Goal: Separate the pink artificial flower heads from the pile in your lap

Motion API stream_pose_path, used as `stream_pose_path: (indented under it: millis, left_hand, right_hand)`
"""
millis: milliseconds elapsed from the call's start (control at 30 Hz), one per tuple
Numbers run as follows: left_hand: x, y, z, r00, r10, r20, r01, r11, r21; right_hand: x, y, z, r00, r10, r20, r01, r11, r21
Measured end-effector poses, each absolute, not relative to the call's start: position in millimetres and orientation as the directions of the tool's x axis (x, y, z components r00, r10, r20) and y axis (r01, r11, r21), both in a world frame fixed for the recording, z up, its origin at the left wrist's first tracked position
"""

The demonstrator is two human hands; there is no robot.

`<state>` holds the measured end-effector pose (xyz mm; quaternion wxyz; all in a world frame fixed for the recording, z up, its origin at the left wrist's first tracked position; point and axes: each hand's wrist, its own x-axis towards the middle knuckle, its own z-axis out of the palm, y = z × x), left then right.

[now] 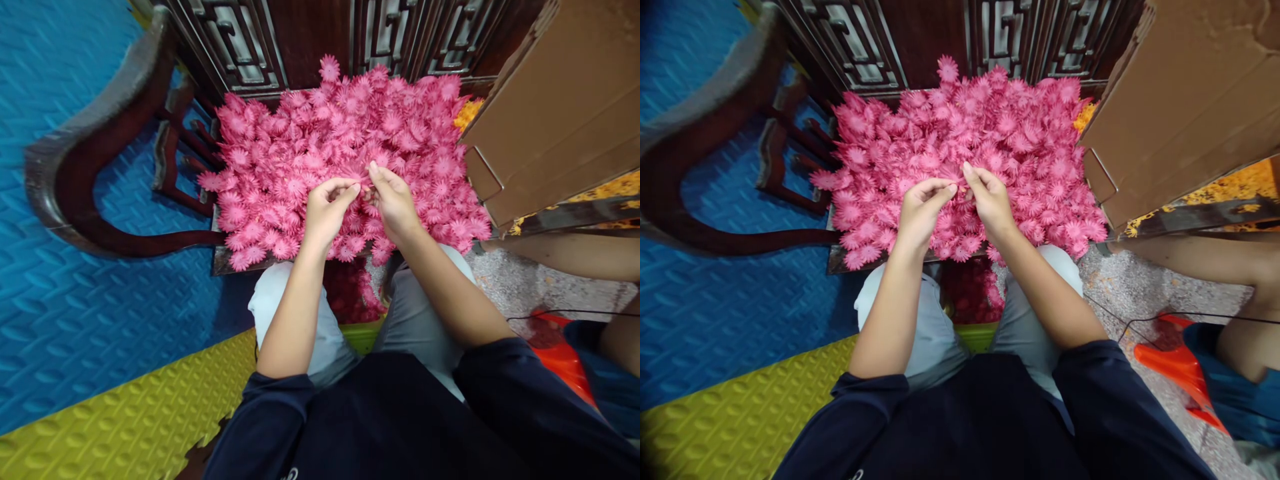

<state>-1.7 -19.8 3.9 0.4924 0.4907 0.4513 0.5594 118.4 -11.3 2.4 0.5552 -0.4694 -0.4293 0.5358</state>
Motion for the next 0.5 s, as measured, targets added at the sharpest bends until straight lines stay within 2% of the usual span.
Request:
stream_pose_path:
  millis: [100,200,267,333,500]
  left_hand:
    - [-1.8,-21.6,5.5,-0.135,0.971,0.198,0.097,-0.186,0.978]
    - [-2.6,-25.0,7.6,-0.228,0.897,0.378,0.392,-0.270,0.879]
    - [-2.4,-26.7,7.4,-0.253,0.857,0.448,0.500,-0.281,0.819]
    - [-1.2,-27.2,5.3,-0.251,0.855,0.453,0.500,-0.287,0.817]
    - [3.6,-25.8,0.2,-0.278,0.867,0.413,0.360,-0.305,0.882]
  right_hand:
    - [114.5,-15.5,5.8,0.011,1.000,-0.009,-0.189,-0.006,-0.982]
    - [111.4,-17.9,6.9,0.010,0.998,0.065,-0.164,0.065,-0.984]
    - [110.9,-17.5,5.3,0.032,0.995,0.090,-0.145,0.094,-0.985]
    - [111.3,-16.2,2.9,0.043,0.995,0.088,-0.131,0.093,-0.987]
    - [112.2,-14.8,1.3,0.061,0.994,0.096,-0.107,0.102,-0.989]
